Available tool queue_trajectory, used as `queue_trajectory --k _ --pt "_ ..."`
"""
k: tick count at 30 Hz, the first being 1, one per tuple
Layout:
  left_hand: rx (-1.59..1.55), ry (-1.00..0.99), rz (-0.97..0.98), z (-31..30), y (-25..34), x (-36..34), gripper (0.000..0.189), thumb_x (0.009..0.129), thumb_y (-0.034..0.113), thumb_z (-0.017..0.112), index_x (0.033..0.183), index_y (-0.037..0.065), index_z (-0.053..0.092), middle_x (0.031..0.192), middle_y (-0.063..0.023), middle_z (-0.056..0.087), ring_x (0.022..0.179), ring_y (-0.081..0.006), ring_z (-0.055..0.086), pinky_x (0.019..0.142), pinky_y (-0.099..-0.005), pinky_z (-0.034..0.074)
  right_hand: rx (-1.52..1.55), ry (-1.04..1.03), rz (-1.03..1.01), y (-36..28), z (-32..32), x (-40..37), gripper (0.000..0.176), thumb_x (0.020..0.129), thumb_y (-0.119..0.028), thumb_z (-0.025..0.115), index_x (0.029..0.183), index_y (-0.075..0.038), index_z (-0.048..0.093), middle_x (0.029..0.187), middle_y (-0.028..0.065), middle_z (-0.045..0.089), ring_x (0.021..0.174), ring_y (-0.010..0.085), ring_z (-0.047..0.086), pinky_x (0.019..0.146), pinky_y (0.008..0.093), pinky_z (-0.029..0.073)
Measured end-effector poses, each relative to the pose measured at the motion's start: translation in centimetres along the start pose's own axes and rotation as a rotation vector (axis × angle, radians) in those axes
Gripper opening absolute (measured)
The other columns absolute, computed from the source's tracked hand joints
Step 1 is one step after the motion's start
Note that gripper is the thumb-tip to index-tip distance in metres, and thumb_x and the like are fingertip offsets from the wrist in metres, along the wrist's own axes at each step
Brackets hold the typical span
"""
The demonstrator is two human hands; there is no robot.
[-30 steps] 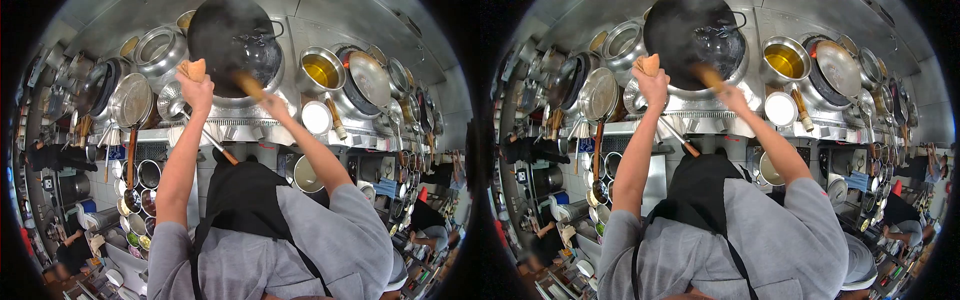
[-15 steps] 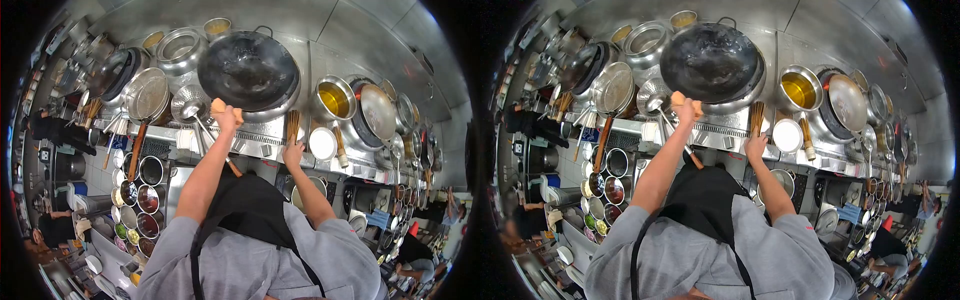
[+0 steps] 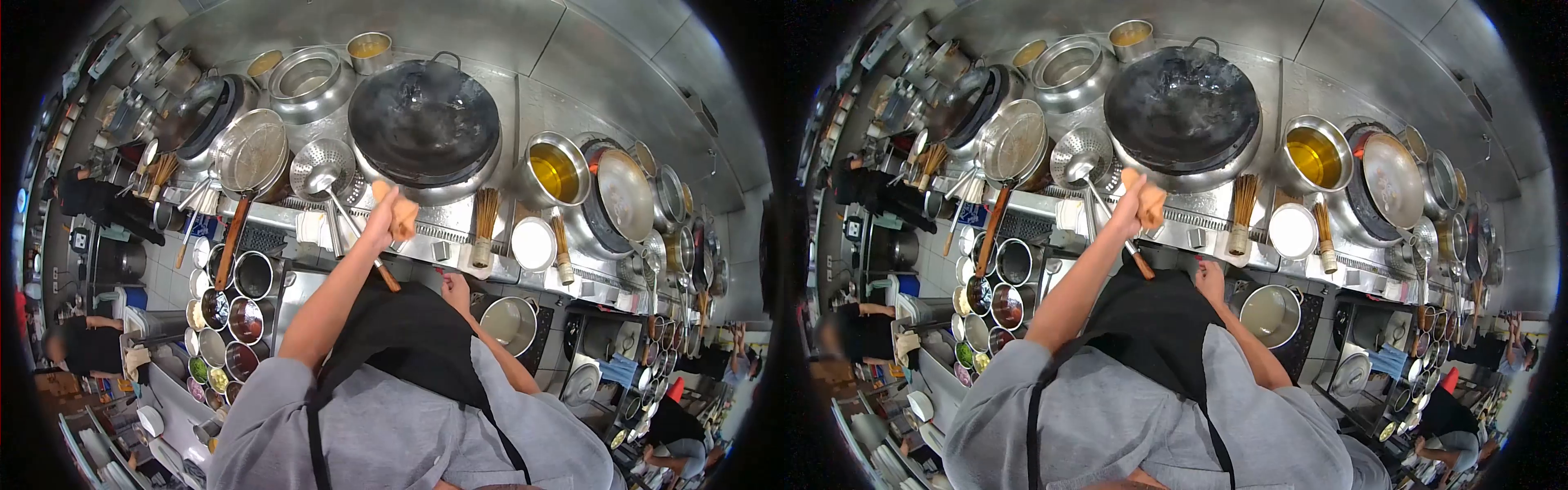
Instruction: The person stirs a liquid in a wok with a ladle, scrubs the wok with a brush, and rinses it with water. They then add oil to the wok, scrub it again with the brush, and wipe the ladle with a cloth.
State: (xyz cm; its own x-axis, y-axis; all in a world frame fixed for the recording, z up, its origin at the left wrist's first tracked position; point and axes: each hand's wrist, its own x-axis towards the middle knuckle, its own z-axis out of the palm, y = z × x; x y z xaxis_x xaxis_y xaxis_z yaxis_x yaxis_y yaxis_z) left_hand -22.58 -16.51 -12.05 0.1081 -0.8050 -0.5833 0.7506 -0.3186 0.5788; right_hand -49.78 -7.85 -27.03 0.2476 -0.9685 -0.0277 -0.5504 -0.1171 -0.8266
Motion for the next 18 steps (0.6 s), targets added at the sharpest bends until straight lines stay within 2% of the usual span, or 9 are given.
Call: queue_trajectory --k 2,4,7,9,10,11,14,15,18 --pt "-0.002 -0.105 -0.207 -1.7 -0.3 -4.8 0.046 0.096 0.037 0.061 0.124 0.002 0.048 0.105 -0.0147 0.066 0.089 -0.0275 0.069 0.073 -0.0380 0.057 -0.052 0.020 -0.057 -1.0 0.6 0.7 0.019 0.082 -0.003 0.063 0.099 0.001 0.065 0.089 0.0165 0.063 0.074 0.0277 0.064 0.071 0.0375 0.052" --pt "0.106 -0.101 -0.068 0.0 0.1 -11.7 0.045 0.094 0.031 0.065 0.124 0.002 0.049 0.102 -0.0154 0.067 0.085 -0.0253 0.069 0.073 -0.0375 0.057 -0.095 0.082 -0.190 -1.6 1.2 1.4 0.019 0.082 -0.003 0.061 0.100 0.001 0.065 0.088 0.0175 0.063 0.073 0.0290 0.064 0.071 0.0388 0.052" --pt "0.167 -0.123 0.033 0.6 0.8 -17.7 0.046 0.091 0.025 0.068 0.126 0.002 0.048 0.100 -0.0138 0.067 0.084 -0.0237 0.068 0.073 -0.0364 0.058 -0.132 -0.064 -0.052 0.6 3.2 2.3 0.027 0.081 -0.009 0.060 0.106 -0.001 0.065 0.096 0.0203 0.066 0.084 0.0337 0.066 0.078 0.0411 0.054" --pt "0.257 -0.096 0.119 0.0 0.5 -19.0 0.048 0.091 0.022 0.068 0.129 0.002 0.046 0.101 -0.0129 0.066 0.087 -0.0230 0.068 0.074 -0.0364 0.058 -0.336 -0.313 -0.037 4.7 4.6 3.1 0.036 0.079 -0.013 0.060 0.114 -0.002 0.064 0.100 0.0226 0.066 0.094 0.0363 0.066 0.084 0.0418 0.053" --pt "0.302 -0.081 0.160 -0.2 0.5 -19.3 0.049 0.091 0.020 0.068 0.130 0.002 0.045 0.101 -0.0125 0.066 0.088 -0.0226 0.067 0.075 -0.0364 0.058 -0.439 -0.437 -0.030 4.6 4.5 3.3 0.041 0.079 -0.016 0.060 0.118 -0.003 0.063 0.102 0.0238 0.067 0.099 0.0376 0.066 0.087 0.0421 0.053" --pt "0.296 -0.075 0.147 0.0 0.4 -19.5 0.057 0.087 0.015 0.074 0.134 0.006 0.044 0.106 -0.0088 0.062 0.096 -0.0186 0.065 0.078 -0.0349 0.056 -0.480 -0.652 0.193 4.7 4.1 3.9 0.059 0.078 -0.020 0.060 0.134 -0.002 0.053 0.125 0.0271 0.060 0.121 0.0384 0.057 0.101 0.0431 0.047" --pt "0.410 0.026 0.188 0.7 -1.4 -18.6 0.061 0.085 0.017 0.078 0.134 0.005 0.044 0.108 -0.0070 0.060 0.099 -0.0162 0.062 0.084 -0.0325 0.053 -0.682 -0.708 0.223 7.4 4.0 3.8 0.068 0.080 -0.019 0.058 0.143 -0.001 0.040 0.147 0.0267 0.043 0.136 0.0390 0.043 0.111 0.0457 0.039" --pt "0.438 0.030 0.228 1.0 -1.6 -18.8 0.057 0.087 0.010 0.074 0.134 0.005 0.042 0.103 -0.0104 0.064 0.094 -0.0203 0.067 0.077 -0.0347 0.058 -0.652 -0.817 0.327 7.2 3.3 4.0 0.077 0.081 -0.019 0.057 0.150 -0.001 0.027 0.161 0.0224 0.019 0.147 0.0400 0.022 0.117 0.0491 0.029" --pt "0.453 0.026 0.226 1.2 -1.0 -21.4 0.062 0.085 0.017 0.077 0.134 0.004 0.043 0.110 -0.0073 0.059 0.100 -0.0156 0.061 0.086 -0.0316 0.052 -0.782 -0.794 0.242 9.6 3.4 2.7 0.083 0.082 -0.019 0.057 0.153 -0.001 0.019 0.162 0.0221 0.012 0.150 0.0390 0.013 0.118 0.0495 0.027"
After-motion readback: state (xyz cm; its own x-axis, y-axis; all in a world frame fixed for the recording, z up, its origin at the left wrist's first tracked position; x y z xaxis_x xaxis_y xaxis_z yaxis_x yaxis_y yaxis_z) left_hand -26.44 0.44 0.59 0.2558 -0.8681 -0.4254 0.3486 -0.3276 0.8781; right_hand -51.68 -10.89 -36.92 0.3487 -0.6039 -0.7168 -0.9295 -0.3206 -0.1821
